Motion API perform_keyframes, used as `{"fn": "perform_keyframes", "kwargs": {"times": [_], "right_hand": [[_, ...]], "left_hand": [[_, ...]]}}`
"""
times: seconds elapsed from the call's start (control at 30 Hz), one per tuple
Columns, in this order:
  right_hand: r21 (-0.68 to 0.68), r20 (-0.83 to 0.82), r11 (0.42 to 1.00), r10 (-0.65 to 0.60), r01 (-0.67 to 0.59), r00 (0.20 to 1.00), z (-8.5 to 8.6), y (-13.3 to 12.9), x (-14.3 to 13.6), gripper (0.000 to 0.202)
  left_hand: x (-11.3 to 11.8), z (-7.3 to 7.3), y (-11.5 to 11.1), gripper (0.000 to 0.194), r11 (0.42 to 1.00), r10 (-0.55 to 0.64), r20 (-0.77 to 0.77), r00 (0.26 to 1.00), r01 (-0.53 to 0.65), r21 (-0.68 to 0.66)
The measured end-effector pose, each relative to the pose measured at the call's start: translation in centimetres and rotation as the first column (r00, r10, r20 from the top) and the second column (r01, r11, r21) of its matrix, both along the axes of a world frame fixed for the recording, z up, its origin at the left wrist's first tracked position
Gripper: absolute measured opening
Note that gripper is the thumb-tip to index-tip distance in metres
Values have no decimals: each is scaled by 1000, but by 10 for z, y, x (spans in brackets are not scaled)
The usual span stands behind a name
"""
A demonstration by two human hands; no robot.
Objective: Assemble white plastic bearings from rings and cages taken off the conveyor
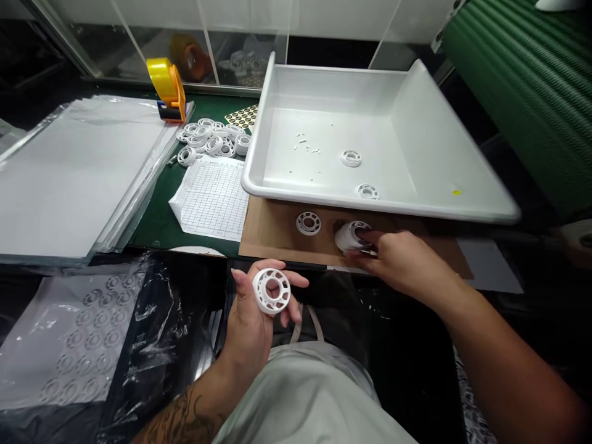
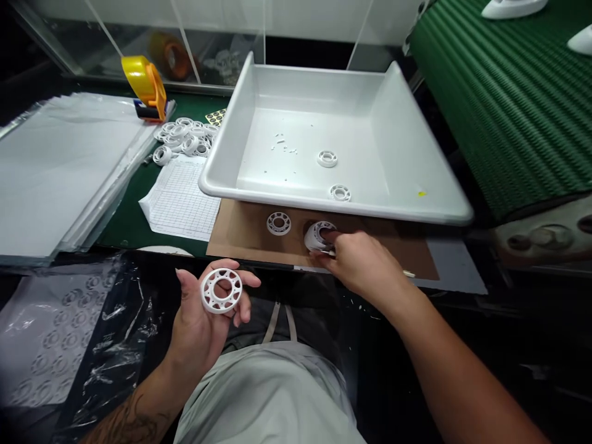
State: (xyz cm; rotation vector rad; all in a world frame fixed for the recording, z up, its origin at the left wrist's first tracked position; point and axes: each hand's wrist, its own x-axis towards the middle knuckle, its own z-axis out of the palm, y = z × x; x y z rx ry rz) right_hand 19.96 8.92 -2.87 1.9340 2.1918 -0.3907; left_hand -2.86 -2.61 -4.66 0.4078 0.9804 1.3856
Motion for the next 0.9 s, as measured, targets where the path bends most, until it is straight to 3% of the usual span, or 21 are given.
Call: {"fn": "perform_keyframes", "kwargs": {"times": [0.1,0.2,0.3,0.43,0.5,0.77,0.9], "right_hand": [[112,-56,993,29,-22,998,5,-10,10,33],[342,-264,936,184,-87,947,13,-26,14,43],[449,-438,875,390,-179,810,23,-46,1,62],[473,-641,844,528,-255,558,30,-74,-34,46],[485,-687,837,544,-252,482,28,-83,-49,40],[512,-692,832,547,-215,471,17,-95,-59,31],[499,-727,850,516,-168,453,14,-98,-61,28]], "left_hand": [[-4,0,-2,71,997,-64,-12,998,65,33],[-3,1,-3,72,993,-86,-34,996,89,73],[1,3,-5,70,989,-89,-67,994,96,114],[7,7,-10,68,981,-86,-79,993,99,168],[7,9,-13,69,980,-103,-92,990,117,162],[9,13,-18,61,978,63,-74,995,-47,205],[11,11,-19,60,968,33,-62,997,-17,250]]}}
